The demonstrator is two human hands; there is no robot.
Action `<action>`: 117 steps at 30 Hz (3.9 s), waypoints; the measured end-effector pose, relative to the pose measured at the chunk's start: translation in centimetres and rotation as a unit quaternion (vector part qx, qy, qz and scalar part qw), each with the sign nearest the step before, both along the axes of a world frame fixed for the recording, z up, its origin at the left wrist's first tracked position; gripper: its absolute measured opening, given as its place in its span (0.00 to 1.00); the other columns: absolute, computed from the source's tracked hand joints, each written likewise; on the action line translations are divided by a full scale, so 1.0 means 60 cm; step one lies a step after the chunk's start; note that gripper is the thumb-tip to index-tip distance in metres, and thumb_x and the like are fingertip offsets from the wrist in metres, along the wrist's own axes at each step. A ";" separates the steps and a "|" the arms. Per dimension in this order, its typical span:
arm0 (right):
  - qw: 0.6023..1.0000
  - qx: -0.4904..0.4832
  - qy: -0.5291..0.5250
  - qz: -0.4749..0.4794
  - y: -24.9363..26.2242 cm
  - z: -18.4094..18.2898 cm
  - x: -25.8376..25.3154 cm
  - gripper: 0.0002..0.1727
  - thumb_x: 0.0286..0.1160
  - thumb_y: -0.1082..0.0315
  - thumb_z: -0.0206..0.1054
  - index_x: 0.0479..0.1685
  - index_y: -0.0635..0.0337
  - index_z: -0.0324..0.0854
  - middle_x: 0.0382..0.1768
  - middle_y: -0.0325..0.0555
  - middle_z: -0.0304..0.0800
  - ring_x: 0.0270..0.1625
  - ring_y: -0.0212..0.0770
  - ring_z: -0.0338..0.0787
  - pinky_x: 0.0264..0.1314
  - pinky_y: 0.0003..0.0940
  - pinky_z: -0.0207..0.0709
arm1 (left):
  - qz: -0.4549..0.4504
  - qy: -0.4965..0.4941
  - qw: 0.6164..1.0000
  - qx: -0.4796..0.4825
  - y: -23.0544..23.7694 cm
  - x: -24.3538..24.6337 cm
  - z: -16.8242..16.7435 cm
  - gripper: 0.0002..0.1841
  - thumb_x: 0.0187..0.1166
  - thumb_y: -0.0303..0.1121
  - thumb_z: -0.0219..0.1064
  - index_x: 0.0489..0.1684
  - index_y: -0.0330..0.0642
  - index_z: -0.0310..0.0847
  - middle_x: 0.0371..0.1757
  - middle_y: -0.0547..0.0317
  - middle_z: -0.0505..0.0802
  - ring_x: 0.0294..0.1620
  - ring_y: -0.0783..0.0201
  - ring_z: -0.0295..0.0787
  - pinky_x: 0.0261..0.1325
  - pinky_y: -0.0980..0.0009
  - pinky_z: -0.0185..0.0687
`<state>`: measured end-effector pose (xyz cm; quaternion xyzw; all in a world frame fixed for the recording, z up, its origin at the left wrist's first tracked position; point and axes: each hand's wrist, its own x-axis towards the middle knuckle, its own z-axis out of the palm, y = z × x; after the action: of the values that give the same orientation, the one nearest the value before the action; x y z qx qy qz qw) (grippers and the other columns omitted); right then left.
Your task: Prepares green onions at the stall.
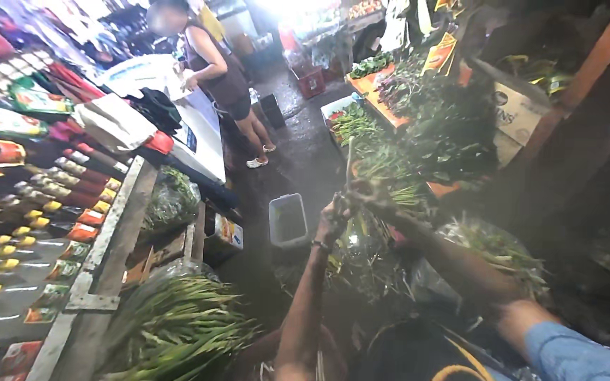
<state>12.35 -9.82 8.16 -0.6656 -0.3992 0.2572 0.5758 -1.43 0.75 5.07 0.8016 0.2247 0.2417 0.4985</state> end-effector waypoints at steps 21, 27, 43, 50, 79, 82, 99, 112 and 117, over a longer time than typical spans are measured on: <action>0.856 -0.177 -0.465 -0.137 -0.120 0.146 0.328 0.17 0.84 0.73 0.58 0.66 0.67 0.84 0.70 0.72 0.80 0.65 0.75 0.84 0.66 0.76 0.73 | -0.128 0.154 0.977 -0.076 0.009 -0.032 -0.075 0.07 0.70 0.32 0.74 0.35 0.38 0.85 0.25 0.70 0.85 0.26 0.79 0.80 0.37 0.76 0.80; 0.978 0.018 0.066 -0.199 -0.147 0.143 0.317 0.08 0.87 0.66 0.59 0.56 0.57 0.77 0.31 0.33 0.84 0.19 0.23 0.72 0.20 0.20 0.69 | 0.036 0.002 0.979 -0.201 0.011 -0.032 -0.078 0.08 0.75 0.24 0.70 0.48 0.32 0.82 0.32 0.65 0.90 0.30 0.79 0.86 0.37 0.78 0.84; 0.982 0.006 -0.183 0.053 -0.034 -0.045 0.068 0.14 0.75 0.75 0.68 0.56 0.72 0.82 0.44 0.60 0.91 0.44 0.50 0.91 0.53 0.51 0.85 | 0.057 0.070 0.994 -0.065 0.001 0.073 0.047 0.13 0.78 0.32 0.73 0.53 0.34 0.84 0.32 0.60 0.88 0.24 0.74 0.76 0.32 0.73 0.75; 0.994 -0.066 0.010 0.081 -0.014 -0.013 0.063 0.19 0.80 0.75 0.59 0.68 0.69 0.72 0.47 0.60 0.88 0.43 0.46 0.89 0.51 0.46 0.84 | -0.024 0.047 0.998 0.035 0.023 0.084 0.039 0.12 0.79 0.31 0.72 0.54 0.32 0.86 0.42 0.50 0.92 0.42 0.64 0.87 0.54 0.61 0.84; 0.971 -0.020 -0.138 -0.194 -0.187 0.125 0.260 0.17 0.79 0.69 0.66 0.62 0.70 0.78 0.49 0.49 0.87 0.44 0.28 0.84 0.53 0.29 0.81 | 0.225 0.036 0.969 -0.097 0.109 -0.055 -0.083 0.13 0.75 0.31 0.76 0.51 0.36 0.87 0.35 0.57 0.91 0.28 0.71 0.82 0.33 0.72 0.81; 0.979 -0.138 -0.023 -0.151 -0.167 0.039 0.229 0.16 0.88 0.67 0.60 0.63 0.70 0.79 0.45 0.54 0.87 0.41 0.39 0.85 0.50 0.41 0.82 | 0.306 -0.014 0.934 -0.183 0.099 -0.049 -0.083 0.13 0.76 0.31 0.75 0.51 0.34 0.82 0.27 0.59 0.85 0.17 0.72 0.72 0.21 0.73 0.72; 0.940 -0.317 0.122 0.017 -0.195 -0.119 0.174 0.14 0.85 0.68 0.64 0.55 0.72 0.81 0.42 0.54 0.92 0.41 0.41 0.91 0.52 0.39 0.85 | 0.390 -0.142 0.794 -0.444 0.014 -0.155 -0.216 0.09 0.89 0.30 0.59 0.45 0.35 0.82 0.20 0.63 0.86 0.05 0.79 0.54 0.08 0.82 0.51; 0.907 -0.267 0.139 0.294 -0.123 -0.191 0.020 0.14 0.87 0.69 0.57 0.62 0.64 0.81 0.29 0.35 0.79 0.24 0.24 0.71 0.30 0.23 0.69 | 0.417 -0.181 0.821 -0.346 0.026 -0.152 -0.174 0.07 0.87 0.26 0.60 0.56 0.35 0.76 0.32 0.58 0.94 0.06 0.81 0.57 0.08 0.82 0.51; 0.922 -0.269 -0.035 0.277 -0.114 -0.199 0.009 0.19 0.81 0.77 0.57 0.67 0.72 0.81 0.57 0.68 0.87 0.58 0.56 0.86 0.69 0.52 0.73 | 0.413 -0.185 0.824 -0.341 0.019 -0.141 -0.172 0.06 0.87 0.25 0.59 0.55 0.35 0.76 0.33 0.59 0.94 0.06 0.82 0.56 0.08 0.82 0.51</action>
<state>12.91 -16.69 -3.76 -0.6668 -0.5034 0.4803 0.2669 -9.90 1.91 -5.26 0.3528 0.5067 0.4766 0.6258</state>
